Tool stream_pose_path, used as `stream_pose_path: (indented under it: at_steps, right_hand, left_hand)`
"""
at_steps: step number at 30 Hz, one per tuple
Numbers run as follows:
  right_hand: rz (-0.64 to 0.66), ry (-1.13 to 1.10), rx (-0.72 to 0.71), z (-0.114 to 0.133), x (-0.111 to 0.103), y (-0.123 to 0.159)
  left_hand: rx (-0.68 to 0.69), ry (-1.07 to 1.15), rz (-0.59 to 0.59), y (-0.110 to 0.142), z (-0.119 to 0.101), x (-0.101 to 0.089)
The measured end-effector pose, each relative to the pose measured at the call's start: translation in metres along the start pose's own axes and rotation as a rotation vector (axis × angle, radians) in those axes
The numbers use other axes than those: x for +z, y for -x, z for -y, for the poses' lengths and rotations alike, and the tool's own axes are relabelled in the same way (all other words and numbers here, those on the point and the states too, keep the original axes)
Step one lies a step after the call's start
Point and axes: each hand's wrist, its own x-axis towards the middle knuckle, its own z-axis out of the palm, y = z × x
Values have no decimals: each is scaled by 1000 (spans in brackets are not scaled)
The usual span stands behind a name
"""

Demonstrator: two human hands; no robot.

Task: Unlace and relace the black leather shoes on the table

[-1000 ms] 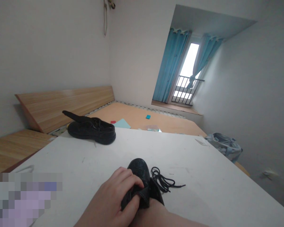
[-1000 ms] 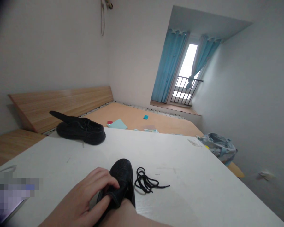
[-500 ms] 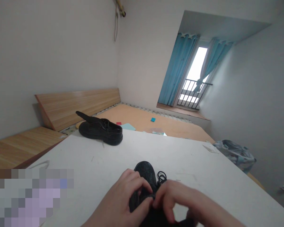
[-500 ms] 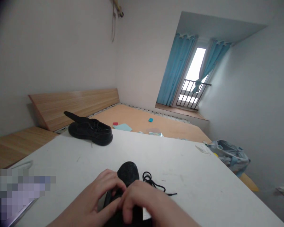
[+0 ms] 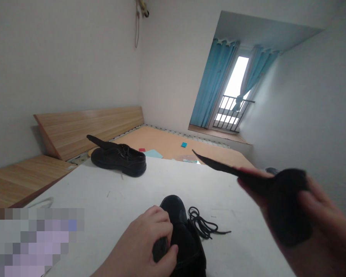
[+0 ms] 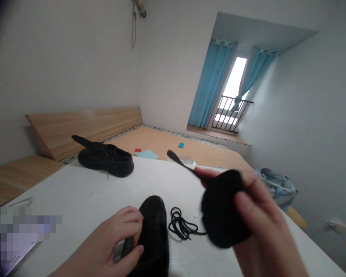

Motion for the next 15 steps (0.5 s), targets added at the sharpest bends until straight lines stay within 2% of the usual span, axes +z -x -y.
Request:
stream_pose_path:
  at_steps: [2, 4, 6, 12, 15]
  right_hand:
    - [207, 141, -57, -10, 21, 6]
    - [567, 333, -136, -25, 40, 7]
    - [740, 415, -192, -42, 52, 5]
    - [824, 620, -221, -88, 51, 12]
    - [897, 682, -285, -101, 50, 16]
  left_hand:
    - [-16, 1, 20, 0, 1, -1]
    - [-30, 8, 42, 0, 4, -2]
    - [-64, 17, 40, 0, 8, -1]
    - [-147, 225, -61, -4, 18, 2]
    - [-203, 203, -68, -5, 18, 3]
